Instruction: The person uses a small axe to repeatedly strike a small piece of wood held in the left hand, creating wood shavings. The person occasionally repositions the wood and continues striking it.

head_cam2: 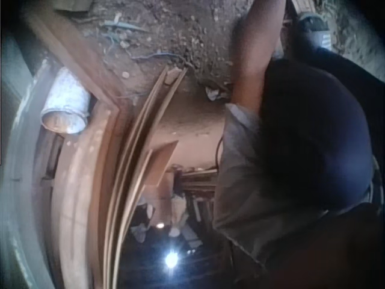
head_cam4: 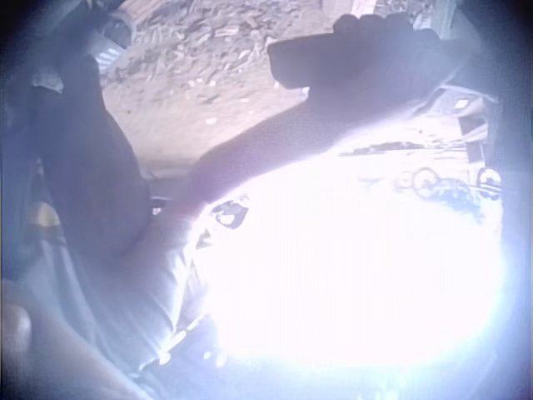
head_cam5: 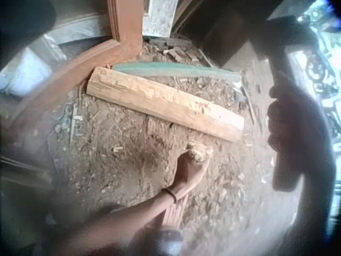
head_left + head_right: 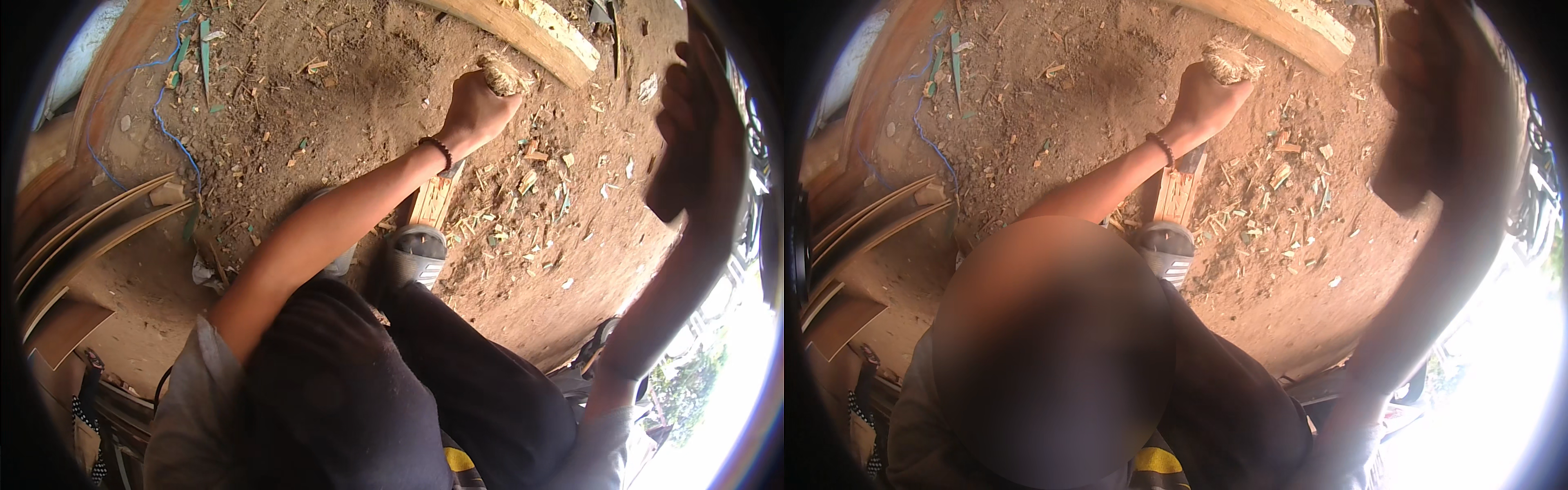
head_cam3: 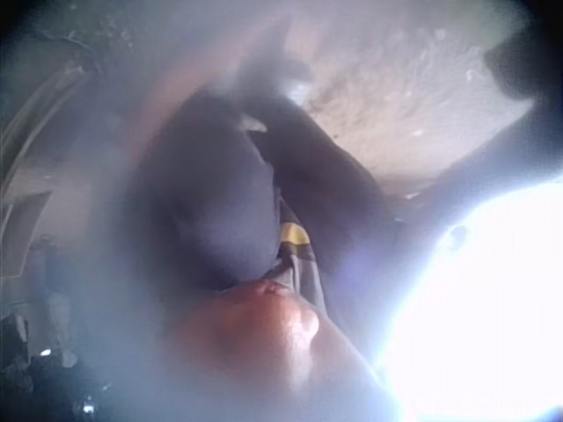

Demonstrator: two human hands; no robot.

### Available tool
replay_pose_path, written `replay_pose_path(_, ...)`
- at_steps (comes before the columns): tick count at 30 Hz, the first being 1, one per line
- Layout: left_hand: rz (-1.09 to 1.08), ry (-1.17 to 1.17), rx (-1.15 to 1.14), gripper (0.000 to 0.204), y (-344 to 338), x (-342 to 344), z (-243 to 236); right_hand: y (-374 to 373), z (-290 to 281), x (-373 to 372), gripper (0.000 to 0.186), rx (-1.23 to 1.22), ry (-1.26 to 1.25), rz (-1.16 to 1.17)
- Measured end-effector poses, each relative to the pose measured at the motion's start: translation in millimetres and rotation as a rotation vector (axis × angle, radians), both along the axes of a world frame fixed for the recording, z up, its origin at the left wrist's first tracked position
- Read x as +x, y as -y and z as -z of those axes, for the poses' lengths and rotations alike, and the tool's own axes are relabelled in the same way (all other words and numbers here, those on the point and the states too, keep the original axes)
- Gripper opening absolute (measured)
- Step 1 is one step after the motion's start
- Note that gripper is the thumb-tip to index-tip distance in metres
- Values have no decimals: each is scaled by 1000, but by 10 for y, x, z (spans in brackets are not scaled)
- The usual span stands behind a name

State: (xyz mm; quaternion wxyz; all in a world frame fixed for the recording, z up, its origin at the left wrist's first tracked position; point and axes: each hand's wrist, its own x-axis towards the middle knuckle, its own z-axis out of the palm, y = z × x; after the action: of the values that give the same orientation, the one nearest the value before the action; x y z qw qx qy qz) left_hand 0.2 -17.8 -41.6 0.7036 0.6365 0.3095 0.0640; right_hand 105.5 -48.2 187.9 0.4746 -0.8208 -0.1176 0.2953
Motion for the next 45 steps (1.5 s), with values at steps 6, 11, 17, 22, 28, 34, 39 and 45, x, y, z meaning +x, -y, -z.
replay_pose_path(6,-260,220,78,9,86,-43,-16,569,380,-291,24,-577,-437,-206)
replay_pose_path(11,-88,50,11,12,46,-73,32,920,268,-383,25,-357,-436,-39)
replay_pose_path(17,-119,192,-349,20,-100,-419,-43,1760,851,-929,24,-346,-368,209)
replay_pose_path(22,82,320,-492,44,-199,-877,-484,2433,1571,-1492,28,-137,-656,652)
replay_pose_path(28,234,216,216,27,-598,-954,-713,2672,1803,-1846,38,-580,-329,378)
replay_pose_path(34,545,-147,665,19,-467,-1169,-510,2250,1649,-1732,46,-570,153,110)
replay_pose_path(39,785,40,728,7,-112,-1330,-221,1746,1901,-1730,43,-308,-40,-25)
replay_pose_path(45,699,33,808,28,41,-1399,-71,1561,2135,-2128,62,-312,190,-109)
